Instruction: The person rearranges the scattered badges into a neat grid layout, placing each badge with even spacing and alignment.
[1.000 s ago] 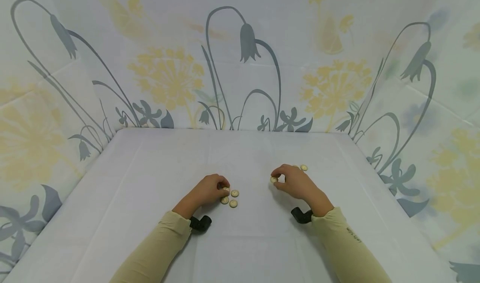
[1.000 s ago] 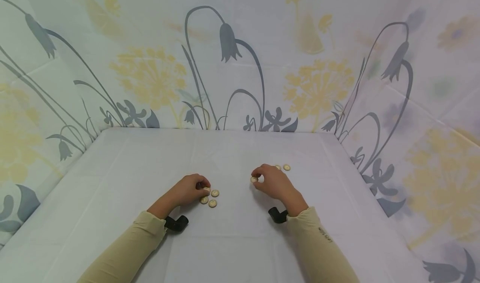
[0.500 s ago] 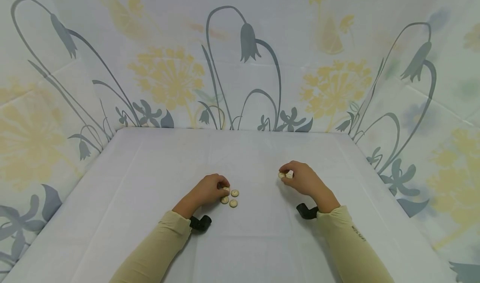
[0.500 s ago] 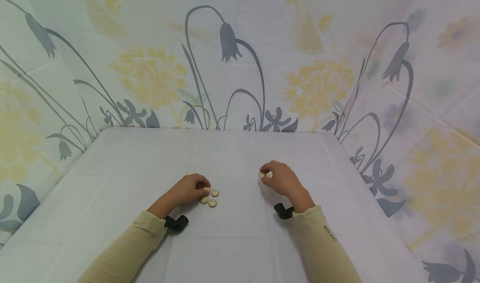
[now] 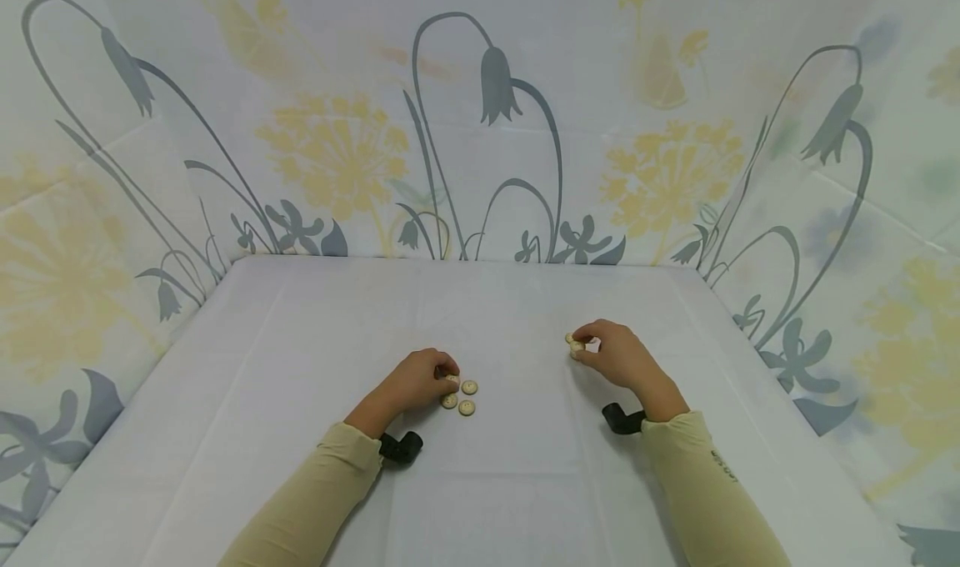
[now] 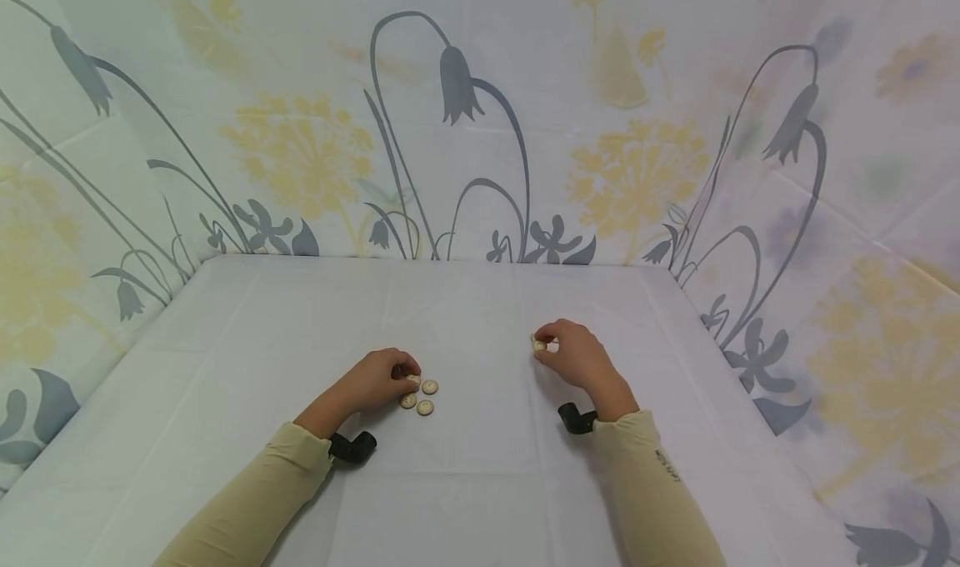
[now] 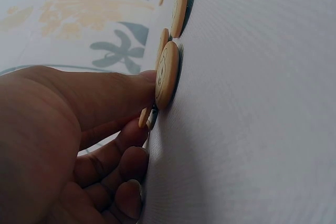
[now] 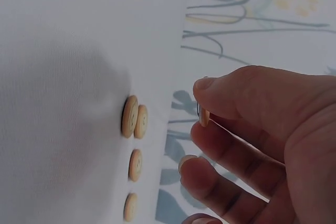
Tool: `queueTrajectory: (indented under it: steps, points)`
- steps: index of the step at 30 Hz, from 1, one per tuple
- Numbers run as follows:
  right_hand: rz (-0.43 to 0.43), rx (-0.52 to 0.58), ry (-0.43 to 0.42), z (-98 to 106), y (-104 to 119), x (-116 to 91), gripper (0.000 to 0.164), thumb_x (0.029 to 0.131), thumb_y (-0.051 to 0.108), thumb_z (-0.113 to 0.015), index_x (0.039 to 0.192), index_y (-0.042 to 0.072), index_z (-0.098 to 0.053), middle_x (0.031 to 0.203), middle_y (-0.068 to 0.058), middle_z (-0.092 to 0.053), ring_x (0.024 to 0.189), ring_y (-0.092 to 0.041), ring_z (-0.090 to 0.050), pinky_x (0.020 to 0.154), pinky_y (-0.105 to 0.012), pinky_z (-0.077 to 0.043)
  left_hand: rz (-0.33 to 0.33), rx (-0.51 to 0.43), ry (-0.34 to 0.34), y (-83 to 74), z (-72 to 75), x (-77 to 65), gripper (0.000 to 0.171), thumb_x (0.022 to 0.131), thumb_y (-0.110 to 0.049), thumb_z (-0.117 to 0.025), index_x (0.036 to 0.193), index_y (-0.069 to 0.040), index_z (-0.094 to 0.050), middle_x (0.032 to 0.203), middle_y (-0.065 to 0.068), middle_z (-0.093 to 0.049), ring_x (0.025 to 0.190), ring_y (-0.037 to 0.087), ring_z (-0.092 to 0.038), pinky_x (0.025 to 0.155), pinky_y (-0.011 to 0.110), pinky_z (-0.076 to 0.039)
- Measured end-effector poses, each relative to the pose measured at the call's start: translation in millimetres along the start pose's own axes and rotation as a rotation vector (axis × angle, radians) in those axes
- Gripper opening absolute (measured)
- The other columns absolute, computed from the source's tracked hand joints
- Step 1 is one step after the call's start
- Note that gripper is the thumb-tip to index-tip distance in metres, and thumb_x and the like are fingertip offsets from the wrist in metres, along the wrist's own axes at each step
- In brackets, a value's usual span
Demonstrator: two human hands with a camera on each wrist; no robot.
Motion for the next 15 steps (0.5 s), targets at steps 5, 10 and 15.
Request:
queueTrajectory:
  steps: [5, 10, 15]
  points:
    - [-0.010, -0.021, 0.000, 2, -6, 0, 0.028, 0.090, 0.021, -0.067, 0.114, 0.006, -0.068, 0.111, -0.013, -0.066, 0.095, -0.030, -0.061, 0.081, -0.045, -0.048, 0.001, -0.012, 0.008, 0.3, 0.4, 0.0, 0.015, 0.089, -0.022, -0.069, 0.101, -0.013, -0.070, 0.091, -0.001, -0.063, 0.082, 0.013, -0.055, 0.076, 0.031, -0.047]
    - [-0.033, -0.038, 0.007, 3, -10, -1, 0.029, 0.090, 0.019, -0.066, 0.116, 0.005, -0.067, 0.114, -0.014, -0.065, 0.108, -0.035, -0.060, 0.091, -0.050, -0.047, -0.012, -0.004, 0.009, -1.6, 1.7, -1.9, 0.015, 0.089, -0.021, -0.068, 0.102, -0.012, -0.069, 0.091, -0.001, -0.063, 0.082, 0.012, -0.055, 0.075, 0.030, -0.046]
    - [-0.074, -0.043, 0.017, 2, -15, -1, 0.031, 0.090, 0.019, -0.065, 0.118, 0.005, -0.067, 0.117, -0.016, -0.064, 0.113, -0.037, -0.057, 0.094, -0.052, -0.045, -0.013, -0.007, 0.004, -2.3, 2.0, -2.4, 0.015, 0.089, -0.020, -0.068, 0.101, -0.011, -0.069, 0.090, -0.001, -0.063, 0.082, 0.012, -0.055, 0.077, 0.031, -0.047]
Point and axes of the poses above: each hand's wrist, its own x-axis towards the middle knuckle, its own z-axis out of the back of the hand, y = z × x, the point moved 3 cm from there along x, towards the middle knuckle
